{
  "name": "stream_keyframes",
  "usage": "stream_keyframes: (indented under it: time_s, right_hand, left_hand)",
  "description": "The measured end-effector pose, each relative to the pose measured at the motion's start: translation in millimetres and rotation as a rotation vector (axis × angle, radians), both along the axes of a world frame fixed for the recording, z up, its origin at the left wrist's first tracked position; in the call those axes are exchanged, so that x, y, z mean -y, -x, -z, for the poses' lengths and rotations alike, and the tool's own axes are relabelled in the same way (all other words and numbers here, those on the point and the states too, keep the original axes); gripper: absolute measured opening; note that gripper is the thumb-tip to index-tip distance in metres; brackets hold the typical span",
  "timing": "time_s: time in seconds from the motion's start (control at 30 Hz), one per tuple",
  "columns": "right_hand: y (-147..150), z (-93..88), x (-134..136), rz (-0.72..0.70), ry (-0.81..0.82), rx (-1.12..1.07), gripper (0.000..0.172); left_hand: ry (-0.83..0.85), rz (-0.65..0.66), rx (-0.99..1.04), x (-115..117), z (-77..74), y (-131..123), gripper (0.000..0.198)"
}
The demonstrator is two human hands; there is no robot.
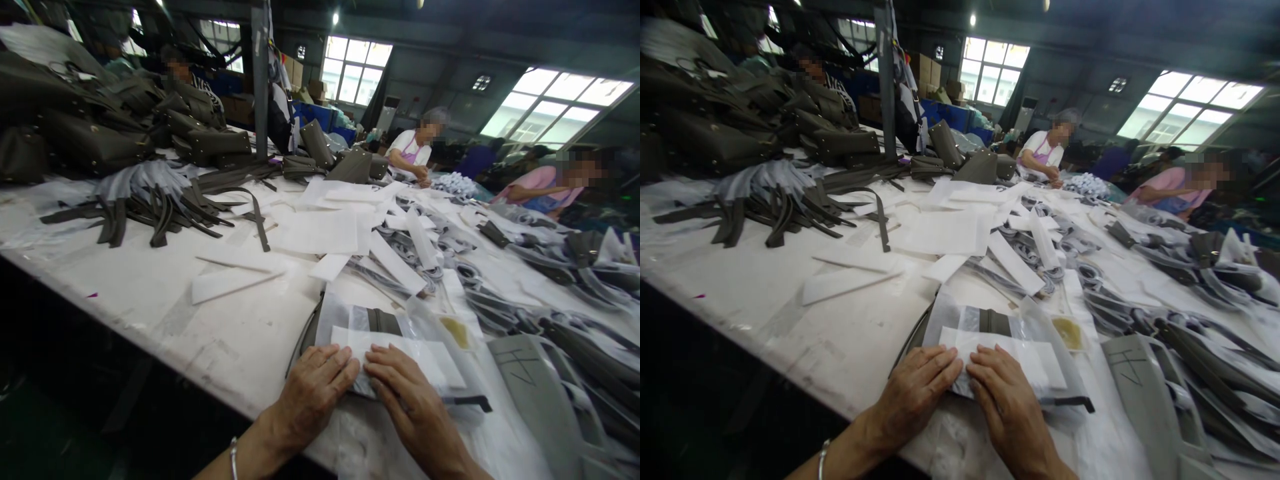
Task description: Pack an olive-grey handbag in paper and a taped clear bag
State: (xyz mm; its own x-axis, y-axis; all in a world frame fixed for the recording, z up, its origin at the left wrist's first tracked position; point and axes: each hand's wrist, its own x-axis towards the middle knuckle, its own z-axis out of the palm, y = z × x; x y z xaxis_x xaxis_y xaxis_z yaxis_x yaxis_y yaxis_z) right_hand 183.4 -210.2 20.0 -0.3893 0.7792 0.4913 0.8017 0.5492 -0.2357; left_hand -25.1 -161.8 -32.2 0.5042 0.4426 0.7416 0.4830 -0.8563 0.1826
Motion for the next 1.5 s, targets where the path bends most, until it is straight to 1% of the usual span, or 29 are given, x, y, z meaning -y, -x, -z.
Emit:
stream_keyframes:
  time_s: [0.1,0.2,0.33,0.43,0.57,0.7,0.8,0.87,0.97,1.03,1.07,1.1,1.13,1.2,1.27,1.33,1.37,1.43,1.5]
  right_hand:
    - [0.7,1.6,6.9,-0.002,-0.005,0.034,0.029]
    - [3.6,1.0,13.4,-0.036,-0.033,0.043,0.033]
    - [7.4,0.2,24.4,-0.105,-0.147,0.04,0.03]
    - [8.4,0.3,30.8,-0.147,-0.209,0.089,0.031]
    - [8.7,2.6,34.9,-0.136,-0.231,0.176,0.033]
    - [14.1,11.9,33.2,-0.112,-0.217,0.243,0.034]
    - [22.4,18.3,28.4,-0.068,-0.232,0.178,0.027]
    - [26.7,16.5,25.9,-0.068,-0.217,0.086,0.027]
    - [25.9,3.4,27.4,-0.072,-0.133,-0.045,0.022]
    - [19.4,-6.1,32.7,-0.103,-0.092,-0.071,0.017]
    - [15.2,-8.9,36.4,-0.144,-0.094,-0.046,0.014]
    - [11.0,-9.5,40.6,-0.189,-0.113,0.004,0.014]
    - [7.2,-7.7,45.0,-0.231,-0.138,0.083,0.018]
    - [2.5,2.3,53.9,-0.282,-0.194,0.267,0.027]
    - [2.5,16.8,60.9,-0.263,-0.228,0.358,0.031]
    - [6.7,27.9,63.7,-0.234,-0.233,0.321,0.032]
    - [9.7,30.1,62.9,-0.226,-0.229,0.267,0.031]
    - [16.2,25.4,56.6,-0.223,-0.215,0.17,0.029]
    - [21.5,10.9,44.8,-0.211,-0.224,0.106,0.026]
  left_hand:
    - [-0.002,0.002,0.009,-0.4,-0.6,-0.2,0.028]
    - [0.012,0.009,0.008,-0.3,-1.2,0.1,0.028]
    - [0.033,0.007,-0.002,0.9,-1.0,0.8,0.029]
    - [0.032,0.009,-0.01,1.0,-1.0,1.5,0.03]
    - [0.037,0.009,-0.008,0.6,-2.9,2.0,0.031]
    - [0.027,0.023,-0.001,0.4,-4.9,1.3,0.031]
    - [0.019,0.025,0.011,-0.5,-4.5,0.3,0.03]
    - [0.022,0.021,0.015,-0.9,-3.2,0.0,0.03]
    - [0.034,0.02,0.006,-0.3,-0.8,0.7,0.029]
    - [0.049,0.021,-0.019,0.7,0.4,1.9,0.03]
    - [0.057,0.022,-0.035,1.1,0.7,2.5,0.03]
    - [0.062,0.021,-0.05,1.3,0.8,3.0,0.031]
    - [0.065,0.021,-0.061,1.4,0.6,3.4,0.031]
    - [0.061,0.022,-0.067,1.3,-0.2,3.8,0.032]
    - [0.057,0.022,-0.053,1.2,-0.8,3.7,0.031]
    - [0.065,0.029,-0.05,1.4,-0.8,3.4,0.032]
    - [0.07,0.033,-0.053,1.6,-0.5,3.4,0.032]
    - [0.074,0.033,-0.066,2.2,0.3,3.4,0.033]
    - [0.068,0.029,-0.073,2.6,0.9,3.6,0.032]
